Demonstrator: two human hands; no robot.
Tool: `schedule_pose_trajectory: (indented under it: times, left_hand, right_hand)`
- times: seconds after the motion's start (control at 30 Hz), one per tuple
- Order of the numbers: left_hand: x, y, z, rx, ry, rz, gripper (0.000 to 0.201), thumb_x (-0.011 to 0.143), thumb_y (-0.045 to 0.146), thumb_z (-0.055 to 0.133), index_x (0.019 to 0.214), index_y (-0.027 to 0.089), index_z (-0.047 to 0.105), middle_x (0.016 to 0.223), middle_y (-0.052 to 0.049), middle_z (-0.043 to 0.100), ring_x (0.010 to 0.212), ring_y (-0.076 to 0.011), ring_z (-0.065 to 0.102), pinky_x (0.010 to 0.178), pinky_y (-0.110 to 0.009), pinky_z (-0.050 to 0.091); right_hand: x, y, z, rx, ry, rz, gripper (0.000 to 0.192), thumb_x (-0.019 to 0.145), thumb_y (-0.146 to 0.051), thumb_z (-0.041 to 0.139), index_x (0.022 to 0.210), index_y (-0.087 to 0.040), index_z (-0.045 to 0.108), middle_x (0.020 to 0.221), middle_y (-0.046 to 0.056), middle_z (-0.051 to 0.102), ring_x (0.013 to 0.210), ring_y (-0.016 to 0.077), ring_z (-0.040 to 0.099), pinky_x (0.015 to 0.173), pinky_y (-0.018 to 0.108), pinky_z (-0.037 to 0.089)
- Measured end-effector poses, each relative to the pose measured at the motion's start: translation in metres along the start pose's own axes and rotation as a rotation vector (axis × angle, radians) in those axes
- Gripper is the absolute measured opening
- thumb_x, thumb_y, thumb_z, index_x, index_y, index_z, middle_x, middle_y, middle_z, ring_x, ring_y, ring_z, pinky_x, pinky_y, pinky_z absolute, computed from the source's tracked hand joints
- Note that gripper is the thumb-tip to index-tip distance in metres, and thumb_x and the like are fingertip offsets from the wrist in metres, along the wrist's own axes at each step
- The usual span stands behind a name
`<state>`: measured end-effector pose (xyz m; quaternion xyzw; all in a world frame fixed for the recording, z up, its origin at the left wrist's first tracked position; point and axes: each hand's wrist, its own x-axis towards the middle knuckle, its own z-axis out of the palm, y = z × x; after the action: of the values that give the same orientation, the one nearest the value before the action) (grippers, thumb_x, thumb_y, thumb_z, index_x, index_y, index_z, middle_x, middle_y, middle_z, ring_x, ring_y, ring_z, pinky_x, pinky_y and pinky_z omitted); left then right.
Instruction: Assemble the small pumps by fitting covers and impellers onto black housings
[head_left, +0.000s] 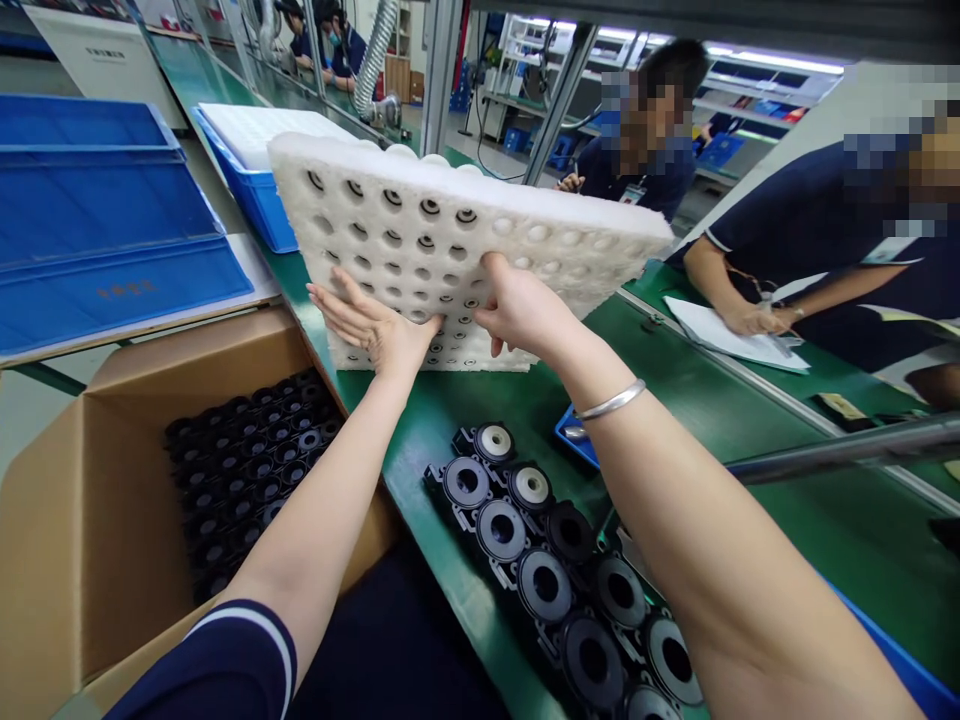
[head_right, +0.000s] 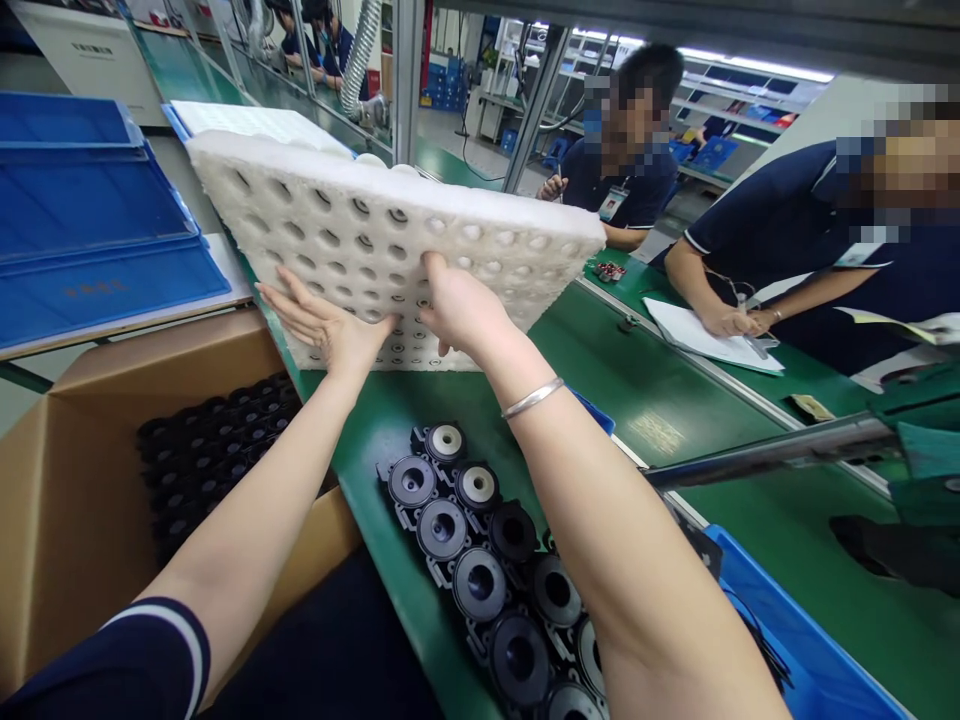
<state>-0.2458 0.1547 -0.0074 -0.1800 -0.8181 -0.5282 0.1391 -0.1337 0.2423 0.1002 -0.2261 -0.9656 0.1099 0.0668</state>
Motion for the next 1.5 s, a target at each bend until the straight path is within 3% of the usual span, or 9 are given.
schedule_pose_trajectory:
  times: [0.23, 0.37, 0.57, 0.7, 0.93, 1.1, 1.23, 1.37, 1.5]
  left_hand:
    - [-0.004, -0.003, 0.003, -0.008, 0.013, 0.038, 0.135, 0.062, 0.043, 0.089, 0.154, -0.002, 0.001, 0.161, -0.034, -0.017, 0.153, -0.0394, -0.024, 0.127, -0.051, -0.010]
    - [-0.003, 0.000, -0.026, 0.003, -0.007, 0.196, 0.121, 0.064, 0.043, 0.084, 0.155, 0.011, 0.011, 0.168, -0.021, -0.001, 0.157, -0.0337, -0.011, 0.129, -0.051, 0.000]
    - [0.079, 0.045, -0.075, 0.222, 0.205, 0.327, 0.108, 0.063, 0.056, 0.074, 0.151, 0.017, 0.026, 0.161, -0.005, 0.025, 0.157, -0.0305, 0.002, 0.127, -0.049, -0.002]
    - [0.122, 0.057, -0.083, 0.277, -0.160, 0.574, 0.068, 0.086, 0.066, 0.050, 0.133, 0.018, 0.058, 0.135, -0.004, 0.053, 0.143, -0.0337, 0.029, 0.121, -0.050, 0.018]
    - [0.113, 0.046, -0.095, 0.355, -0.157, 0.607, 0.072, 0.078, 0.067, 0.066, 0.137, 0.028, 0.052, 0.140, -0.003, 0.041, 0.145, -0.0326, 0.023, 0.122, -0.044, 0.017]
    - [0.118, 0.045, -0.098, 0.312, -0.249, 0.598, 0.086, 0.074, 0.078, 0.062, 0.140, 0.024, 0.047, 0.146, -0.004, 0.035, 0.148, -0.0340, 0.017, 0.126, -0.042, 0.010]
    - [0.122, 0.039, -0.093, 0.269, -0.237, 0.635, 0.086, 0.074, 0.083, 0.055, 0.140, 0.028, 0.046, 0.148, -0.003, 0.034, 0.149, -0.0341, 0.016, 0.127, -0.044, 0.000]
    - [0.124, 0.033, -0.088, 0.268, -0.197, 0.648, 0.084, 0.074, 0.082, 0.054, 0.139, 0.030, 0.047, 0.149, -0.004, 0.034, 0.146, -0.0357, 0.020, 0.125, -0.047, 0.012]
    - [0.123, 0.033, -0.089, 0.224, -0.199, 0.683, 0.086, 0.073, 0.081, 0.059, 0.139, 0.027, 0.050, 0.146, -0.005, 0.037, 0.147, -0.0373, 0.021, 0.124, -0.048, 0.013]
  right_hand:
    - [0.002, -0.002, -0.001, -0.173, 0.066, 0.030, 0.048, 0.081, -0.010, 0.050, 0.128, -0.013, 0.041, 0.079, 0.008, 0.072, 0.054, 0.0222, 0.064, 0.064, 0.038, 0.053]
    - [0.007, 0.003, 0.000, -0.351, 0.138, 0.014, 0.054, 0.081, -0.016, 0.061, 0.131, -0.010, 0.041, 0.097, 0.017, 0.071, 0.082, 0.0307, 0.069, 0.073, 0.043, 0.055]
    - [0.009, 0.007, 0.010, -0.382, 0.196, 0.001, 0.050, 0.087, -0.020, 0.057, 0.133, -0.009, 0.040, 0.101, 0.017, 0.070, 0.089, 0.0309, 0.069, 0.076, 0.044, 0.055]
    - [0.013, 0.007, 0.016, -0.399, 0.227, 0.015, 0.042, 0.090, -0.018, 0.052, 0.130, -0.008, 0.043, 0.094, 0.014, 0.070, 0.089, 0.0324, 0.070, 0.079, 0.048, 0.056]
    - [0.023, 0.012, 0.024, -0.293, 0.279, 0.014, 0.046, 0.092, -0.016, 0.041, 0.137, -0.007, 0.041, 0.085, 0.011, 0.071, 0.087, 0.0294, 0.070, 0.080, 0.042, 0.055]
    - [-0.017, 0.025, 0.044, -0.045, 0.419, 0.031, 0.054, 0.098, -0.026, 0.035, 0.150, -0.012, 0.029, 0.084, 0.007, 0.070, 0.081, 0.0240, 0.070, 0.077, 0.037, 0.055]
    - [-0.040, 0.040, 0.069, 0.315, 0.477, 0.092, 0.048, 0.099, -0.035, 0.039, 0.141, -0.011, 0.041, 0.065, 0.000, 0.065, 0.055, 0.0172, 0.064, 0.070, 0.032, 0.055]
    - [-0.034, 0.049, 0.077, 0.520, 0.383, 0.040, 0.050, 0.098, -0.032, 0.045, 0.145, -0.017, 0.037, 0.070, -0.003, 0.070, 0.043, 0.0117, 0.058, 0.063, 0.028, 0.054]
    - [-0.024, 0.049, 0.075, 0.480, 0.518, 0.072, 0.040, 0.097, -0.028, 0.044, 0.136, -0.018, 0.046, 0.066, -0.003, 0.068, 0.054, 0.0155, 0.065, 0.070, 0.030, 0.055]
